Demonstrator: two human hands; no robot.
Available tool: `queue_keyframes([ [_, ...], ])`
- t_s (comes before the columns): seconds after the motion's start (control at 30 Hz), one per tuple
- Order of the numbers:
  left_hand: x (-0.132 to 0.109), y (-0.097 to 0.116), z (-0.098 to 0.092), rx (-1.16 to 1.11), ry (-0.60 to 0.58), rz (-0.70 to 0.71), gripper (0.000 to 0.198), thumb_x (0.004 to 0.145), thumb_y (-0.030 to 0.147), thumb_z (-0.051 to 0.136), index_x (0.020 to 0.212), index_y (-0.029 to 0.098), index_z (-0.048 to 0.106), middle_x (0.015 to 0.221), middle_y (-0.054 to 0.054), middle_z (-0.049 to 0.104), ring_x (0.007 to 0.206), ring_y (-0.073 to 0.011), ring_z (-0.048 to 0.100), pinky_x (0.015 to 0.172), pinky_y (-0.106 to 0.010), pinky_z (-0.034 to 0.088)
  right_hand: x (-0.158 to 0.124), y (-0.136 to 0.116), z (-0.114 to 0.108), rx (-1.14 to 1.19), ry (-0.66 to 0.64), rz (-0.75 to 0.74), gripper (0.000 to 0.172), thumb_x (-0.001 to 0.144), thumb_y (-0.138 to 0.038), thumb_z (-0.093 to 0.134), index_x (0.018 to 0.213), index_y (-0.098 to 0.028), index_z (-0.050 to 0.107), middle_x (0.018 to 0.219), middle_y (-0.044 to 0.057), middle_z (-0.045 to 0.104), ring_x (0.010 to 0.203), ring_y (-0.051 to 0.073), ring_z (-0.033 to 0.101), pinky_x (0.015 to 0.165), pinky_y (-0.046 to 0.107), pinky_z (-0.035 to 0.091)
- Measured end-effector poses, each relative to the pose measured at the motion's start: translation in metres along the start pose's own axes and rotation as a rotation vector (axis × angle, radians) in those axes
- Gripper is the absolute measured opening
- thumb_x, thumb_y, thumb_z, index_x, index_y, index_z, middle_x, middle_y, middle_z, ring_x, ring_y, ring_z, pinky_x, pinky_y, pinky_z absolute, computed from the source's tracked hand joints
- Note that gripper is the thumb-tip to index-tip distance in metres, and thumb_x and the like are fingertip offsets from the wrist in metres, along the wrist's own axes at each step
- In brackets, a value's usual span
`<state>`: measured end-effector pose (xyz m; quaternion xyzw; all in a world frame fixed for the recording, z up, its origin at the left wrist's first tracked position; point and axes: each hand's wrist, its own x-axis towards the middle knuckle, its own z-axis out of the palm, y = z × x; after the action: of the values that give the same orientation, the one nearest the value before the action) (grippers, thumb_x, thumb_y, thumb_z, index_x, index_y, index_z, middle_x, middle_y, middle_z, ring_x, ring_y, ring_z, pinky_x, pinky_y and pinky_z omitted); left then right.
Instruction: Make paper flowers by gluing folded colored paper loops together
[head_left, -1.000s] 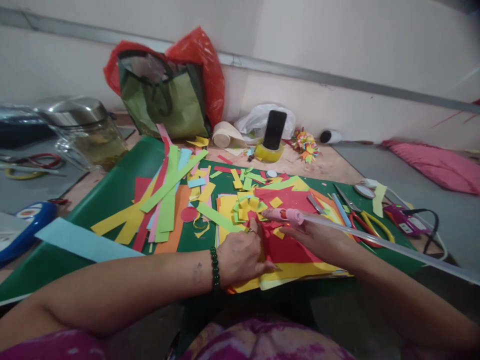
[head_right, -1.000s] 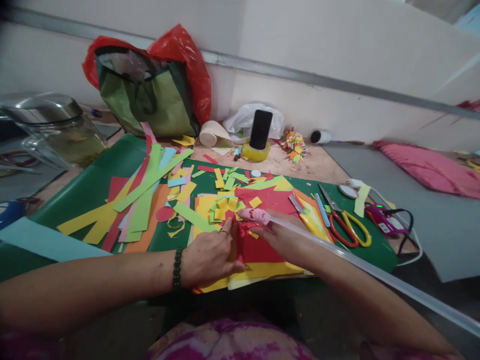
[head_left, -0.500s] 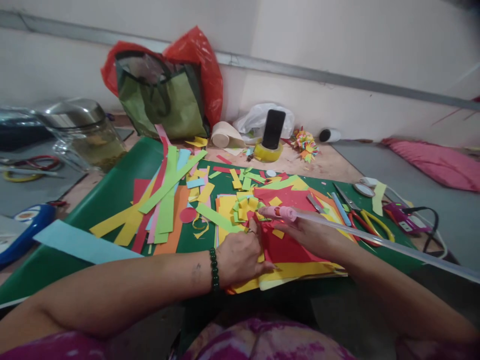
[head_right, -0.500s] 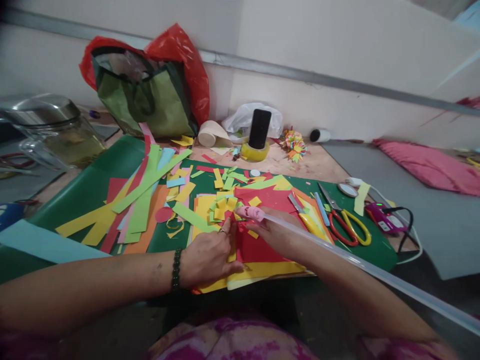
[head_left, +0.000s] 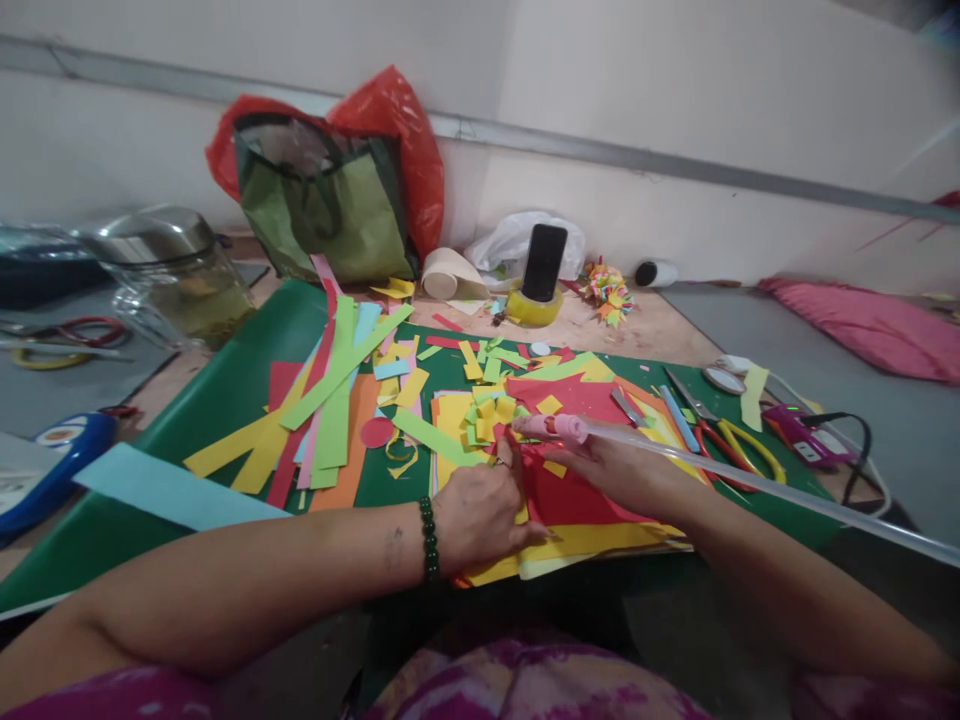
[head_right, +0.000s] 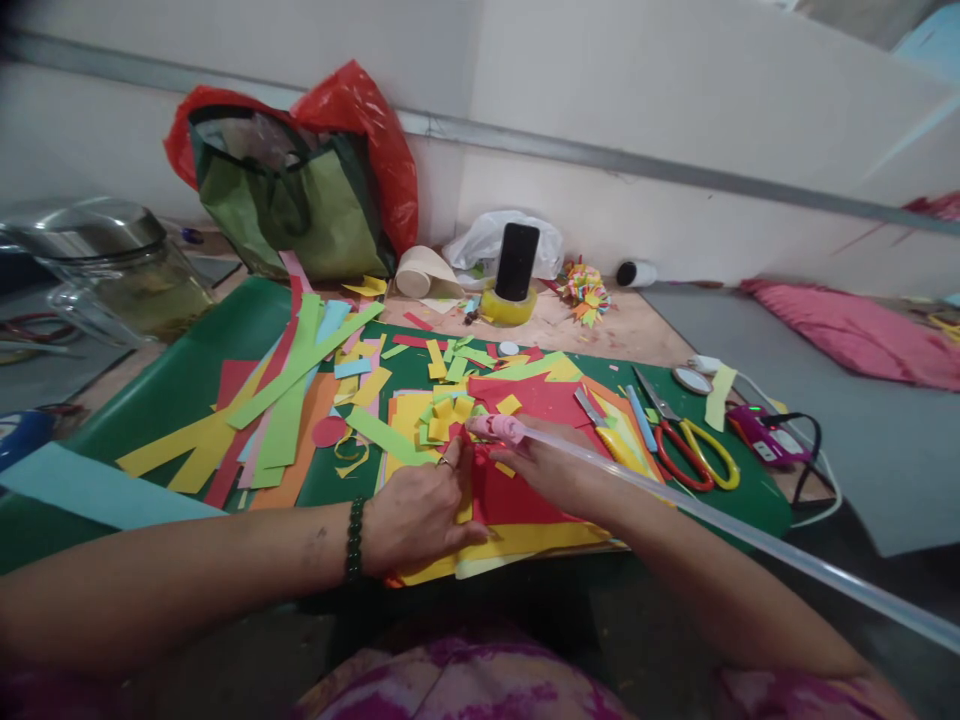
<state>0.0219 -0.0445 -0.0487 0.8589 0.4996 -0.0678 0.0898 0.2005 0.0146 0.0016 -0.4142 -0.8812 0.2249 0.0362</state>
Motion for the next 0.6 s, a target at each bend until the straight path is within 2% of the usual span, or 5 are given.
queue_keyframes([
  [0.13,-0.001,0.0,-0.001,0.0,-0.001,0.015,0.089,0.087,0.07,0.041,0.137,-0.004,0.045,0.133,-0.037,0.05,0.093,-0.0303,0.07,0.07,-0.033,0.056,-0.003,0.002,0.0,0.02,0.016,0.005,0.043,0.096,-0.039,0.044,0.136,-0.031,0.056,0.131,0.002,0.064,0.12,0.024,0.061,0.099,0.036,0.05],
  [0.33,-0.001,0.0,-0.003,0.013,-0.008,0.015,0.085,0.088,0.067,0.042,0.137,-0.003,0.045,0.134,-0.037,0.049,0.096,-0.0307,0.069,0.073,-0.035,0.057,-0.005,0.002,-0.001,-0.034,0.035,0.047,0.04,0.096,-0.041,0.043,0.133,-0.035,0.059,0.127,-0.001,0.067,0.112,0.024,0.065,0.092,0.032,0.052],
  [0.47,-0.002,0.001,-0.004,0.012,-0.013,0.001,0.088,0.088,0.067,0.043,0.137,-0.006,0.042,0.132,-0.037,0.051,0.093,-0.03,0.07,0.07,-0.033,0.057,-0.009,0.007,-0.004,-0.016,0.026,0.059,0.04,0.096,-0.045,0.043,0.129,-0.034,0.062,0.125,0.0,0.068,0.114,0.024,0.064,0.094,0.034,0.051],
  [0.6,-0.002,0.001,-0.002,-0.02,-0.005,-0.019,0.092,0.086,0.072,0.039,0.137,-0.005,0.043,0.122,-0.033,0.06,0.092,-0.0296,0.071,0.069,-0.032,0.056,-0.018,0.012,-0.013,0.09,0.124,0.069,0.04,0.092,-0.05,0.048,0.122,-0.032,0.068,0.117,0.003,0.072,0.106,0.027,0.067,0.092,0.039,0.052],
])
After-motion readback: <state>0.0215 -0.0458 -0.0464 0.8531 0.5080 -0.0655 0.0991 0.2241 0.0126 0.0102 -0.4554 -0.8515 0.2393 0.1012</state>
